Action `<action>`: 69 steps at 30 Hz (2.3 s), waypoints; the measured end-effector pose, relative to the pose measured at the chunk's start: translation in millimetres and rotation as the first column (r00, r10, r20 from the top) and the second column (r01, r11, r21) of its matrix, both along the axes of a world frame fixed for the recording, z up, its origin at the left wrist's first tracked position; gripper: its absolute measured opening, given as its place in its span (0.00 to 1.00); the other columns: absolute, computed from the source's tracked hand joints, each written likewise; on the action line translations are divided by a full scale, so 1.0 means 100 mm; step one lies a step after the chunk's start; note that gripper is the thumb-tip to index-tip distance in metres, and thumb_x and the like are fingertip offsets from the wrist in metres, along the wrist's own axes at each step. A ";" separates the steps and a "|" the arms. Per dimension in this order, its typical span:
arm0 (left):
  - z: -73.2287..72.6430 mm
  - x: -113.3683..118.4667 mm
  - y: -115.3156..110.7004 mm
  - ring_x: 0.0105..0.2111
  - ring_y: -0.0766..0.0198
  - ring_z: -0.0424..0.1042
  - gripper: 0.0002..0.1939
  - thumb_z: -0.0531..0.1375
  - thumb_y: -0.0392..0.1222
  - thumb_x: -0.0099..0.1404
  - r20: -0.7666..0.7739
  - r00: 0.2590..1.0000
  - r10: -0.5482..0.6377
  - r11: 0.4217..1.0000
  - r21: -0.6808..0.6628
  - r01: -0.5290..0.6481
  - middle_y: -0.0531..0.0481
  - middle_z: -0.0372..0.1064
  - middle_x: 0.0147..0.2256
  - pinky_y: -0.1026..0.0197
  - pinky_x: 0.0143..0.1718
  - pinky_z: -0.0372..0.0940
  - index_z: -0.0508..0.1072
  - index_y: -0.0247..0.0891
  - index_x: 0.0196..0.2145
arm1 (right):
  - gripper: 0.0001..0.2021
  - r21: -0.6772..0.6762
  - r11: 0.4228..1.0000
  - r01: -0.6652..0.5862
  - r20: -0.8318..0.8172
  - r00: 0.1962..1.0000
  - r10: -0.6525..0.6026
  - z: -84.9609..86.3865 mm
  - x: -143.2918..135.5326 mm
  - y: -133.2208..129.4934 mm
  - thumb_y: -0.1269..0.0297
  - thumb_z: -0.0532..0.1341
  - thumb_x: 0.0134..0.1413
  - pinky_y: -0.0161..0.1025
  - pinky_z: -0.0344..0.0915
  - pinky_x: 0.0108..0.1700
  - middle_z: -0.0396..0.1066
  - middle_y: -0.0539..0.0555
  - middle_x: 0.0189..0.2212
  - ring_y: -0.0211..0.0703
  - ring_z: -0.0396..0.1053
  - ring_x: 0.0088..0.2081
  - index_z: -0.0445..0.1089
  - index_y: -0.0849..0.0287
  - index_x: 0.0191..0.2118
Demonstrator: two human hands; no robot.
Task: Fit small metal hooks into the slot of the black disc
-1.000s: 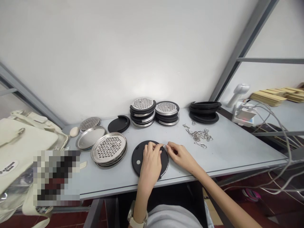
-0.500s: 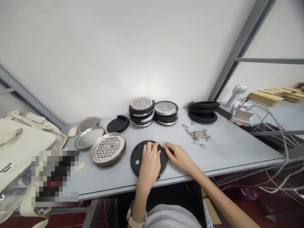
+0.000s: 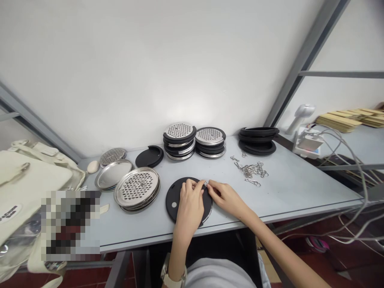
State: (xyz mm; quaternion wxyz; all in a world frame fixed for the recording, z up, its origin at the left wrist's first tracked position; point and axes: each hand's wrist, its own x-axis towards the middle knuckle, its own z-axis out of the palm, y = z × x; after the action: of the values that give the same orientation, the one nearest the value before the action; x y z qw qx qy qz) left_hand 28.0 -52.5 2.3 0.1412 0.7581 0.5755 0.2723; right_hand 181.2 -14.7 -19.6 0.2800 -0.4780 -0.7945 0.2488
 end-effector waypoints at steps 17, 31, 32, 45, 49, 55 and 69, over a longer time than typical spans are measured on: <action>0.00 0.00 0.00 0.43 0.58 0.60 0.17 0.46 0.34 0.69 0.003 1.000 0.002 1.000 0.005 -0.002 0.47 0.58 0.41 0.53 0.48 0.60 0.64 0.44 0.53 | 0.13 -0.031 0.999 0.017 -0.042 0.999 -0.019 -0.04 0.01 0.00 0.62 0.48 0.62 0.33 0.48 0.25 0.53 0.44 0.18 0.34 0.51 0.20 0.51 0.56 0.25; 0.01 0.00 0.00 0.43 0.58 0.60 0.17 0.46 0.34 0.70 0.010 1.000 0.008 1.000 -0.003 -0.008 0.47 0.58 0.41 0.53 0.48 0.60 0.64 0.44 0.53 | 0.13 -0.043 0.999 0.021 -0.042 0.999 -0.023 -0.02 0.01 0.00 0.61 0.47 0.62 0.32 0.48 0.26 0.54 0.44 0.18 0.34 0.52 0.21 0.52 0.56 0.26; 0.02 0.01 0.00 0.43 0.58 0.60 0.17 0.46 0.33 0.70 0.010 1.000 0.009 1.000 -0.004 -0.009 0.47 0.59 0.41 0.53 0.48 0.60 0.64 0.44 0.53 | 0.13 -0.042 0.999 0.021 -0.041 0.999 -0.023 -0.02 0.01 0.00 0.61 0.47 0.62 0.32 0.48 0.25 0.54 0.44 0.18 0.34 0.52 0.21 0.52 0.56 0.26; 0.01 0.00 0.00 0.43 0.58 0.61 0.17 0.46 0.33 0.69 0.008 1.000 0.006 1.000 0.009 -0.006 0.46 0.59 0.41 0.53 0.47 0.60 0.64 0.44 0.52 | 0.12 -0.018 1.000 0.019 -0.034 0.999 -0.019 0.00 -0.01 -0.01 0.62 0.47 0.61 0.33 0.48 0.25 0.54 0.44 0.18 0.34 0.52 0.20 0.53 0.56 0.25; 0.01 0.00 0.00 0.43 0.58 0.61 0.17 0.46 0.33 0.69 0.012 1.000 0.011 1.000 0.008 -0.011 0.46 0.59 0.41 0.53 0.47 0.60 0.64 0.44 0.53 | 0.12 -0.021 1.000 0.022 -0.041 0.999 -0.023 -0.01 0.00 -0.01 0.62 0.47 0.62 0.33 0.49 0.25 0.55 0.44 0.18 0.34 0.52 0.20 0.53 0.56 0.26; 0.01 0.00 -0.01 0.43 0.58 0.60 0.17 0.46 0.33 0.69 0.011 1.000 0.009 1.000 0.003 -0.009 0.47 0.59 0.41 0.53 0.48 0.60 0.64 0.43 0.53 | 0.13 -0.028 0.999 0.017 -0.042 0.999 -0.019 -0.01 0.00 -0.01 0.61 0.47 0.62 0.32 0.49 0.25 0.54 0.44 0.18 0.34 0.52 0.20 0.53 0.56 0.26; 0.02 0.00 -0.01 0.43 0.59 0.60 0.15 0.46 0.33 0.70 0.027 0.999 0.016 1.000 0.017 -0.016 0.47 0.59 0.41 0.53 0.48 0.59 0.65 0.44 0.49 | 0.13 -0.022 0.999 0.042 -0.089 0.995 -0.044 0.02 0.02 -0.01 0.61 0.46 0.62 0.33 0.51 0.26 0.54 0.44 0.18 0.34 0.53 0.21 0.54 0.56 0.26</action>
State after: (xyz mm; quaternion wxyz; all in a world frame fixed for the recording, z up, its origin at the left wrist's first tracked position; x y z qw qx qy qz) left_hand 28.1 -53.2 4.3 0.1402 0.7508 0.5772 0.2888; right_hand 183.2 -15.3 -17.3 0.3156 -0.4861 -0.7683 0.2717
